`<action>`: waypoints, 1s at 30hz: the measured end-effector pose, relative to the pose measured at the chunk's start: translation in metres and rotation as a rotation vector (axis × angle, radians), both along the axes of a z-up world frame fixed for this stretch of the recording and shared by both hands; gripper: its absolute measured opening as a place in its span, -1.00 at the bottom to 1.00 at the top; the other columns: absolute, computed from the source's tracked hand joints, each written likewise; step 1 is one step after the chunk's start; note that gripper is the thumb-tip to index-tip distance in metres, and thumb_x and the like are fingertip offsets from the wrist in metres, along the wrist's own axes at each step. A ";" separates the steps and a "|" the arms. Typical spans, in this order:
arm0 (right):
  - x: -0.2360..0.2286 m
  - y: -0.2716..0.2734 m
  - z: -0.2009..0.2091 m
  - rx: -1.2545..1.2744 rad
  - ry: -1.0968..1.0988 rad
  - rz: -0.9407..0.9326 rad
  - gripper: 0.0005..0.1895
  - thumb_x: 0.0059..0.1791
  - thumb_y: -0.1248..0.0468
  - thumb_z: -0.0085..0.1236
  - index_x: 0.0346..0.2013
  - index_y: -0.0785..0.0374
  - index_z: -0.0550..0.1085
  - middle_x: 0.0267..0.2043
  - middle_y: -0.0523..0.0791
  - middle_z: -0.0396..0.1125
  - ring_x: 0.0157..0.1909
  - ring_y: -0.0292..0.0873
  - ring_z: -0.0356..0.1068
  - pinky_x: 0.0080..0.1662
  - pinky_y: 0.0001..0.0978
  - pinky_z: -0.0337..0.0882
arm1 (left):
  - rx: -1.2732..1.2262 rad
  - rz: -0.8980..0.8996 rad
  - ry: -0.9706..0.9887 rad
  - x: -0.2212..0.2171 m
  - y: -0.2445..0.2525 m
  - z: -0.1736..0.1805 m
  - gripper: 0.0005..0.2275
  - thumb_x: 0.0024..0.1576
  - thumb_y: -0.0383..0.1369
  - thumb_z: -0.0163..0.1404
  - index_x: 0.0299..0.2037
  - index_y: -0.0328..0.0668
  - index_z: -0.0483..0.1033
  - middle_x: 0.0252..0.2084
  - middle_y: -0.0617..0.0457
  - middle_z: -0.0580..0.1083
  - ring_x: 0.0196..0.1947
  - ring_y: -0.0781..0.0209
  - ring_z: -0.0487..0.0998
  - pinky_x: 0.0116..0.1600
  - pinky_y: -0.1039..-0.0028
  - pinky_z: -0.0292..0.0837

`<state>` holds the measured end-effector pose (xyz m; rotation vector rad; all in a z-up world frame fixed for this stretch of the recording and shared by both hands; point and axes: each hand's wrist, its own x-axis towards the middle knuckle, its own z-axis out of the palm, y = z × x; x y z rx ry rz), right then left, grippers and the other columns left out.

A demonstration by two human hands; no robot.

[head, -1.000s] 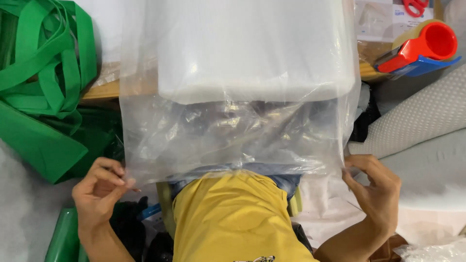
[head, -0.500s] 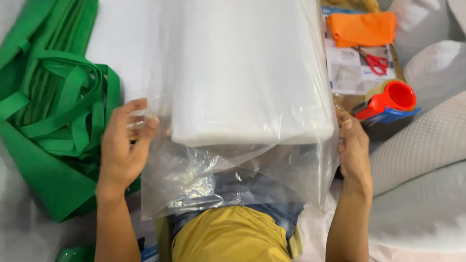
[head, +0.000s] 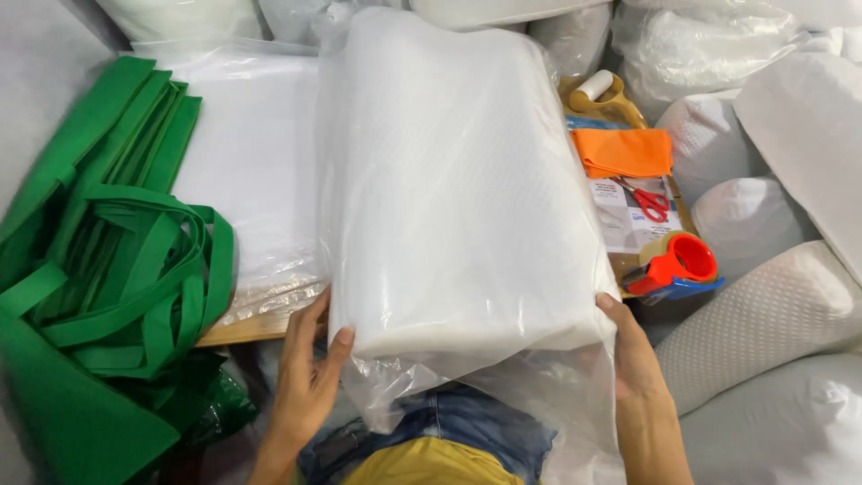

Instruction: Cleaning a foam pillow with a cloth and then placing it into a plastic protective bag.

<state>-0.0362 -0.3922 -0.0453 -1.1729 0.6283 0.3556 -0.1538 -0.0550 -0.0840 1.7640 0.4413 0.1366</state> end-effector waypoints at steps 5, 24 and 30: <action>-0.009 -0.002 0.046 -0.042 -0.229 0.067 -0.20 -0.27 0.27 0.06 0.31 0.26 0.39 -0.05 0.03 0.47 -0.21 0.06 0.46 -0.18 -0.02 0.48 | -0.172 0.018 -0.282 -0.005 -0.024 -0.050 -0.51 0.23 -0.27 -0.05 0.36 -0.26 0.26 0.23 -0.04 0.34 0.28 0.19 0.39 0.29 0.48 0.38; -0.051 0.211 -0.012 -2.326 -1.498 0.517 -0.77 -0.05 0.22 -0.03 -0.12 0.20 0.35 0.15 0.38 0.34 0.03 0.44 0.43 -0.23 0.09 0.47 | 0.204 -1.061 0.033 0.013 -0.125 -0.055 -0.51 0.30 0.03 -0.22 0.09 -0.24 0.54 0.04 -0.16 0.57 0.12 -0.16 0.54 0.20 0.07 0.40; -0.075 0.201 0.016 -2.126 -1.572 0.632 -0.14 -0.22 -0.26 0.14 0.24 0.10 0.25 0.41 0.17 0.14 0.30 0.37 0.25 0.10 0.21 0.43 | 0.421 -1.438 0.355 -0.046 -0.075 0.024 -0.39 0.07 0.24 -0.20 0.12 0.00 0.47 0.05 -0.01 0.54 0.14 -0.01 0.47 0.18 0.30 0.29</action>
